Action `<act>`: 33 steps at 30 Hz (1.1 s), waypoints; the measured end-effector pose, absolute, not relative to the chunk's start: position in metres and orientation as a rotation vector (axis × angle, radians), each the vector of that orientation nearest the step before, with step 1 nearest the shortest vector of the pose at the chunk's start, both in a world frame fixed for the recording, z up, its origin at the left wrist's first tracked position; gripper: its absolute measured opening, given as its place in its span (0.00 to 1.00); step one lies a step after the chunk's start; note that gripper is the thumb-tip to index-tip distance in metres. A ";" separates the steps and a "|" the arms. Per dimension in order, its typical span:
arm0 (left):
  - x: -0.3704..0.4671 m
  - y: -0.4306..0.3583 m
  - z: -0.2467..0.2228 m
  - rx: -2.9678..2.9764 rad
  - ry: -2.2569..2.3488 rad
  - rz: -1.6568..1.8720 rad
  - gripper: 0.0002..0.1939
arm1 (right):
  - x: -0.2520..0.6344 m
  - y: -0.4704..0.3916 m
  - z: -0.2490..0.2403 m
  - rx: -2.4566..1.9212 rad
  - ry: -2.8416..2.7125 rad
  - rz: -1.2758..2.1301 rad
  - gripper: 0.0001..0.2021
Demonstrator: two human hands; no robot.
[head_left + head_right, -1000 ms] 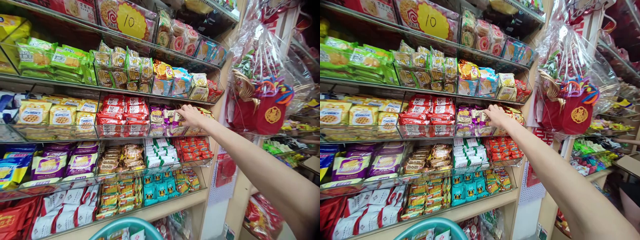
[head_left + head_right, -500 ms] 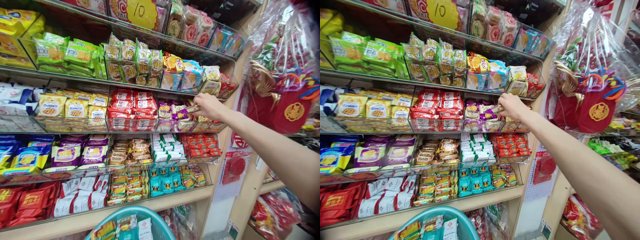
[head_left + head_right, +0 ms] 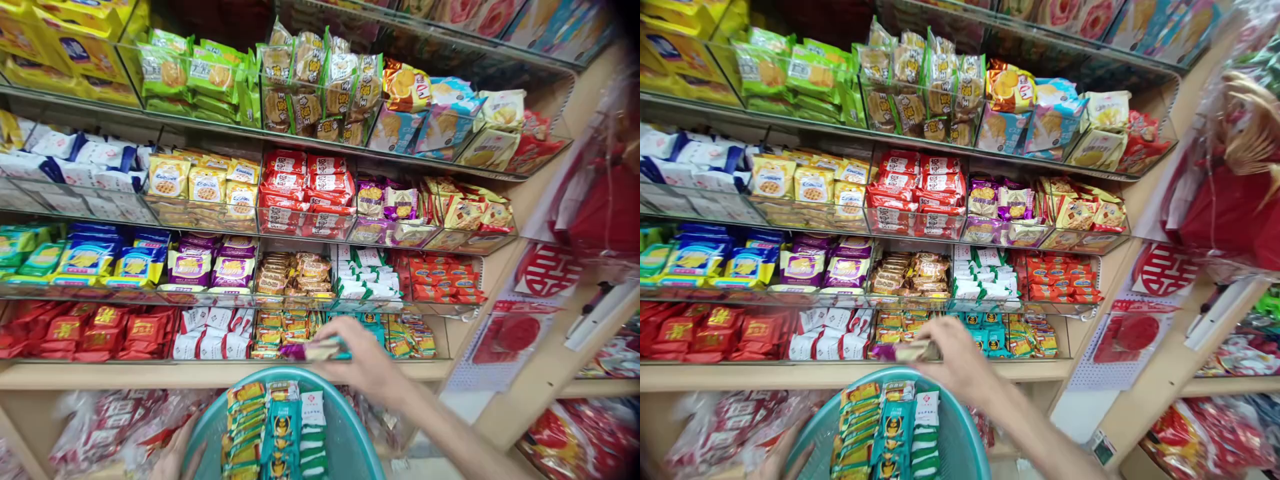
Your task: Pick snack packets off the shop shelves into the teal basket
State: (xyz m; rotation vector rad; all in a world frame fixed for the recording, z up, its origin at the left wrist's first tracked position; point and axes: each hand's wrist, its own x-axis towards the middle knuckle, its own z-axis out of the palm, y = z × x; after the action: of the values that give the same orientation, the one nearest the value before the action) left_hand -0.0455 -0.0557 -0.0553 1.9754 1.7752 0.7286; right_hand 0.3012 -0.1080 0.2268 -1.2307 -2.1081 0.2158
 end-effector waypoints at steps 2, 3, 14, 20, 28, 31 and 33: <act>-0.045 -0.056 -0.051 1.980 1.751 0.780 0.35 | 0.272 -0.110 0.179 -1.273 -2.116 0.530 0.11; -0.044 -0.056 -0.050 1.991 1.736 0.822 0.34 | 0.260 -0.111 0.156 -1.295 -2.109 0.671 0.13; -0.022 -0.087 -0.001 1.932 1.513 1.109 0.22 | 0.206 -0.103 0.003 -1.295 -1.779 1.396 0.18; 0.004 -0.109 -0.003 1.458 1.004 0.744 0.31 | 0.197 -0.110 -0.024 -1.084 -1.599 1.702 0.21; 0.009 -0.111 -0.013 1.243 0.910 0.674 0.27 | 0.192 -0.125 -0.042 -1.358 -0.973 2.036 0.28; 0.005 -0.111 -0.024 1.209 1.064 0.659 0.37 | 0.190 -0.131 -0.047 -1.276 -0.814 2.108 0.25; 0.003 -0.110 -0.035 1.240 1.206 0.648 0.40 | 0.188 -0.135 -0.047 -1.252 -0.778 2.132 0.22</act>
State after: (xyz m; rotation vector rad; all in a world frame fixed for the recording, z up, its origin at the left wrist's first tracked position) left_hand 0.0027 -0.1102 -0.0348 1.2404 1.2056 0.6482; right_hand 0.1882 -0.1353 -0.0467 -1.2524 -0.7781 2.1320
